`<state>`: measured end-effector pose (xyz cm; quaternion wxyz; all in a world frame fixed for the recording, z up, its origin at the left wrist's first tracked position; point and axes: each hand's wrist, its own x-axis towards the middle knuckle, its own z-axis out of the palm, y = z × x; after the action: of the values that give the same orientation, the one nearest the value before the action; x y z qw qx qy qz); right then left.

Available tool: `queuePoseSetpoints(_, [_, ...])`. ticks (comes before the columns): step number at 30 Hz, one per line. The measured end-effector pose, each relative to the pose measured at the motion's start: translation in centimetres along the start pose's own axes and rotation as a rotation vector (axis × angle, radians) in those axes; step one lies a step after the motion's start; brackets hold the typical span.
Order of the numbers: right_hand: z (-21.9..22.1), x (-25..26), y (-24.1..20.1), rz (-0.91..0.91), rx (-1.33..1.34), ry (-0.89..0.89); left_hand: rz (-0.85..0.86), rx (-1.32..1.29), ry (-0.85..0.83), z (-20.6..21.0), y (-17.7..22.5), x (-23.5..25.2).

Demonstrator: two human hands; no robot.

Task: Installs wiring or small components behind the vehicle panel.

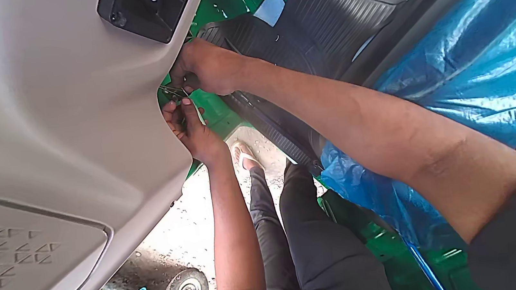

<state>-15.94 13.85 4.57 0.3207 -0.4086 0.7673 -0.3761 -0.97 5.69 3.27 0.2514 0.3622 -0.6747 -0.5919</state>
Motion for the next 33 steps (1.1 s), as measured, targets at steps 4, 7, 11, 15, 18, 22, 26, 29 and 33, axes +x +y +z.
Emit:
queuePoseSetpoints(4, [-0.3,0.0,-0.3,-0.016,-0.039,-0.011,0.014,-0.006,0.013,0.1,0.0,0.1])
queuePoseSetpoints(7, [-0.2,-0.1,-0.3,-0.024,-0.052,-0.005,0.004,0.013,0.035,0.4,-0.1,0.1])
queuePoseSetpoints(11, [-0.3,-0.1,-0.5,-0.021,-0.073,-0.011,0.014,0.051,0.063,0.6,-0.2,0.1])
queuePoseSetpoints(15, [-0.3,0.0,-0.5,-0.028,-0.066,-0.015,0.09,0.082,0.022,0.4,-0.4,0.1])
queuePoseSetpoints(18, [-0.1,0.1,-0.6,-0.079,-0.076,0.013,0.121,0.066,-0.004,0.4,-0.3,0.0])
queuePoseSetpoints(22, [-0.1,0.0,-0.7,-0.08,-0.101,0.004,0.143,0.068,-0.014,0.1,-0.7,0.4])
queuePoseSetpoints(26, [-0.4,0.0,-0.8,-0.073,-0.121,-0.011,0.147,0.143,-0.016,0.1,-0.7,0.7])
queuePoseSetpoints(29, [-0.5,0.0,-0.8,-0.075,-0.137,-0.009,0.2,0.172,-0.07,0.2,-0.6,1.1])
queuePoseSetpoints(33, [-0.5,0.0,-1.1,-0.047,-0.182,-0.027,0.238,0.257,-0.132,0.1,-0.3,1.6])
